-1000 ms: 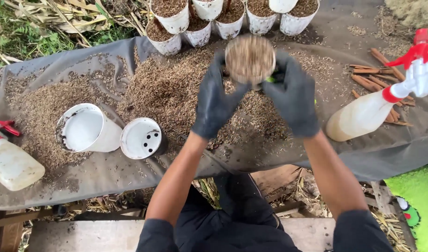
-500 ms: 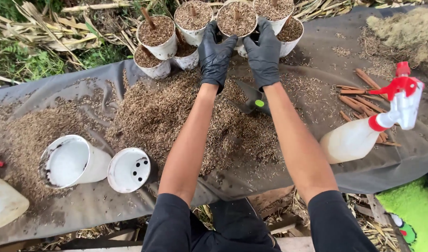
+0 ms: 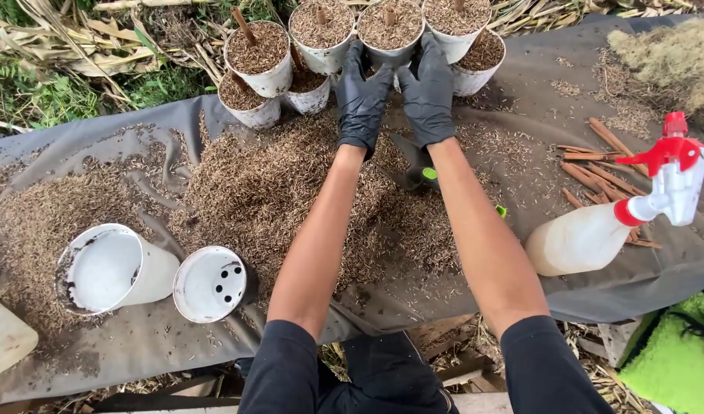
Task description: Filling small plastic pots with soil using a hand trowel and gloved hands on a potting table.
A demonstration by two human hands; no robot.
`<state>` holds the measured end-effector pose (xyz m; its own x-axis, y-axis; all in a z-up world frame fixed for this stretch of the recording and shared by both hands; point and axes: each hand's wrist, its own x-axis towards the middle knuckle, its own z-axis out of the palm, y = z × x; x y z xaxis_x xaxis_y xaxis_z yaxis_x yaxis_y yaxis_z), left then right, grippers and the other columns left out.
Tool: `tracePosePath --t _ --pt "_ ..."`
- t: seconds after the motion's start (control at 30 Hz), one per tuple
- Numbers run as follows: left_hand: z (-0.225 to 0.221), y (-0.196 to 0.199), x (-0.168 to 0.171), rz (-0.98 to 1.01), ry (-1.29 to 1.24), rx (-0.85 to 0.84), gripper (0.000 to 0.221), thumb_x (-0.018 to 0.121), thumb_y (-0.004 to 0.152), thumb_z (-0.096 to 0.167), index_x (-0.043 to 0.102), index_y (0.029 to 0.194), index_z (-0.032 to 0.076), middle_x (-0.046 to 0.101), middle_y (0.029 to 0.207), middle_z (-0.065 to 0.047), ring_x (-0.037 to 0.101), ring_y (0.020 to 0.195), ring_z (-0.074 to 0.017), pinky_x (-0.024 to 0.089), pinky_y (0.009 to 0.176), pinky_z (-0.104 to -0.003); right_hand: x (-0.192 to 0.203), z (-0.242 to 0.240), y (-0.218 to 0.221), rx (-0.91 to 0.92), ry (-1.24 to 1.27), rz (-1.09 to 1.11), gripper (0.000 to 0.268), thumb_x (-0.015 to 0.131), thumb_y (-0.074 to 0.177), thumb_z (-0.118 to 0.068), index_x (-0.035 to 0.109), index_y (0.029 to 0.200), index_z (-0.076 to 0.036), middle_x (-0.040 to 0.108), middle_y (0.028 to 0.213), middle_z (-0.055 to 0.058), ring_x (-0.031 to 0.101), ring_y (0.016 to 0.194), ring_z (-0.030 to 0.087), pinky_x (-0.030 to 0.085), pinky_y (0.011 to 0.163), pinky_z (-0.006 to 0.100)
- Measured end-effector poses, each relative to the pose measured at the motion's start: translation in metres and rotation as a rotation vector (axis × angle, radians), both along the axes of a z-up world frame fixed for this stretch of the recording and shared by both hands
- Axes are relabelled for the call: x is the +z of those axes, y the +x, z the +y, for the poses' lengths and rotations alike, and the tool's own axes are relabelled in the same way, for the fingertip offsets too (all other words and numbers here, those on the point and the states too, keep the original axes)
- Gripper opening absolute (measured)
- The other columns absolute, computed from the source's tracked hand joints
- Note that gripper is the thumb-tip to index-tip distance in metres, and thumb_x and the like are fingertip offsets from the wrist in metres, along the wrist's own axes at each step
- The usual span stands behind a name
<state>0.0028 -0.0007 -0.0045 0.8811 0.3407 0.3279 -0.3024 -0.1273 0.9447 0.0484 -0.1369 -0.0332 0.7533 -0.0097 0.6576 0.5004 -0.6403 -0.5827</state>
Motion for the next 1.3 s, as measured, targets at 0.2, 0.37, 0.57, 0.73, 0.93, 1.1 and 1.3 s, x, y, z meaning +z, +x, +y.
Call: tracePosePath --t 0.2,0.37,0.57,0.73,0.93,1.1,1.3 --pt "-0.004 0.037 -0.034 -0.051 0.117 0.104 0.075 0.079 0.085 0.040 0.049 0.149 0.016 0.059 0.151 -0.009 0.048 0.146 -0.0259 0.018 0.127 -0.048 -0.005 0.000 0.008 0.087 0.078 -0.022 0.065 0.082 0.094 -0.007 0.044 0.146 0.007 0.057 0.143 0.024 0.053 0.138 0.035 0.038 0.123 0.041" --pt "-0.014 0.026 -0.030 -0.192 -0.332 -0.141 0.074 0.074 0.090 0.006 0.038 0.154 0.002 0.043 0.159 -0.018 0.043 0.148 -0.0249 0.037 0.126 -0.039 -0.011 0.003 0.001 0.133 0.116 0.028 0.069 0.076 0.103 -0.017 0.034 0.152 0.007 0.045 0.154 0.027 0.042 0.148 0.036 0.033 0.127 0.043" --pt "-0.012 0.055 -0.072 -0.274 -0.488 -0.241 0.088 0.083 0.084 -0.002 0.037 0.157 0.012 0.060 0.143 -0.021 0.075 0.112 -0.0275 0.066 0.099 -0.043 -0.018 -0.004 0.013 0.091 0.025 0.002 0.067 0.077 0.102 -0.018 0.039 0.150 0.007 0.050 0.151 0.026 0.048 0.144 0.035 0.038 0.124 0.042" --pt "-0.011 0.015 -0.032 -0.352 -0.358 -0.307 0.086 0.074 0.097 0.020 0.020 0.164 0.008 0.034 0.166 -0.017 0.044 0.150 -0.0263 0.045 0.124 -0.041 -0.005 0.000 -0.008 0.196 0.116 0.056 0.063 0.075 0.103 -0.014 0.039 0.151 0.006 0.050 0.153 0.024 0.049 0.145 0.033 0.039 0.124 0.041" --pt "0.000 -0.031 -0.011 -0.132 0.241 0.245 0.077 0.068 0.091 0.050 0.045 0.148 0.004 0.054 0.150 -0.022 0.052 0.142 -0.0362 0.040 0.123 -0.043 0.041 0.000 -0.076 0.158 -0.160 -0.107 0.086 0.043 0.103 -0.071 0.045 0.148 0.003 0.055 0.142 0.029 0.051 0.131 0.046 0.033 0.113 0.054" --pt "0.069 -0.249 0.122 -0.021 0.552 -0.019 0.065 0.055 0.102 0.036 0.034 0.150 -0.001 0.041 0.157 -0.027 0.033 0.150 -0.0447 0.028 0.124 -0.059 0.089 0.020 -0.180 0.452 -0.362 0.153 0.015 0.067 0.106 -0.018 0.067 0.110 -0.003 0.068 0.096 0.015 0.061 0.083 0.027 0.051 0.074 0.042" --pt "0.162 -0.387 0.087 0.165 0.934 0.295 0.070 0.073 0.091 0.036 0.047 0.145 0.001 0.049 0.142 -0.025 0.049 0.129 -0.0466 0.048 0.095 -0.062 0.046 0.062 -0.254 0.753 -0.523 0.310 0.047 0.054 0.103 -0.048 0.061 0.129 -0.010 0.068 0.115 0.015 0.064 0.111 0.036 0.049 0.098 0.051"
